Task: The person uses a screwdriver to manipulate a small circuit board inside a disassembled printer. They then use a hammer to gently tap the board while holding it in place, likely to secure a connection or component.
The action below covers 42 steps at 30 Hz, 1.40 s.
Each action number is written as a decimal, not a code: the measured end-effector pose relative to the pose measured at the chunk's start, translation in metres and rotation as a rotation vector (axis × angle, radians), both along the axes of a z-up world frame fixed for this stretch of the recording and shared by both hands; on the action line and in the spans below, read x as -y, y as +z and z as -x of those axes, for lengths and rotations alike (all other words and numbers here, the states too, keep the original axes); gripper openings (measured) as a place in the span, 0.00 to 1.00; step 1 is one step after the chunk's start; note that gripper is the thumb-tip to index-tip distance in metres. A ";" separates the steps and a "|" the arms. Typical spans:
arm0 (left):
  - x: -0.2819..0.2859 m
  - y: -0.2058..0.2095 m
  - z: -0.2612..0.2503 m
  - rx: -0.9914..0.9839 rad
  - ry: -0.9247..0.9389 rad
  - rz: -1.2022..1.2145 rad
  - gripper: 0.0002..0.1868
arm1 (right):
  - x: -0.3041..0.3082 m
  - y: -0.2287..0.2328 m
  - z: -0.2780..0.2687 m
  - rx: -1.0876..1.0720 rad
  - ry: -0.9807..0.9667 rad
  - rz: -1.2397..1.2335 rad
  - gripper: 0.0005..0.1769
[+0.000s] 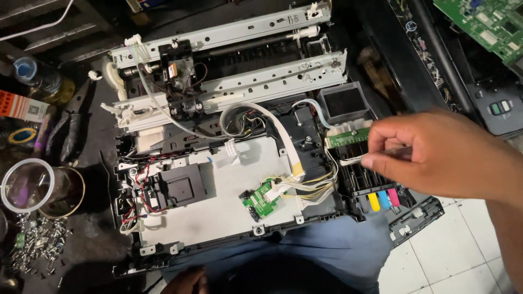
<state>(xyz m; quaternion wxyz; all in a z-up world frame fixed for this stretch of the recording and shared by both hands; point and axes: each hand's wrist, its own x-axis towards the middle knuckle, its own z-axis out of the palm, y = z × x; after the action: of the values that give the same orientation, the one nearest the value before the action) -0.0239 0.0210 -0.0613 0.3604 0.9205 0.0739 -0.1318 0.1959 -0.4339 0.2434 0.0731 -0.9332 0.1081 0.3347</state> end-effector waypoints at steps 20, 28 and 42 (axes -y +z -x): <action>0.043 0.047 -0.003 0.387 0.136 -0.193 0.17 | 0.008 -0.058 0.010 0.528 0.425 -0.389 0.13; 0.035 0.046 -0.008 0.356 0.031 -0.103 0.18 | -0.003 -0.052 0.015 0.362 0.280 -0.069 0.19; 0.047 0.048 -0.006 0.348 0.144 -0.135 0.13 | -0.013 -0.045 0.008 0.262 0.164 -0.154 0.09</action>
<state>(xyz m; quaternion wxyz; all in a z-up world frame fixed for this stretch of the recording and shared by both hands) -0.0181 -0.0257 -0.0132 0.3137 0.9438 0.0848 0.0607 0.1875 -0.4210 0.1988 0.1303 -0.9662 -0.0047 0.2222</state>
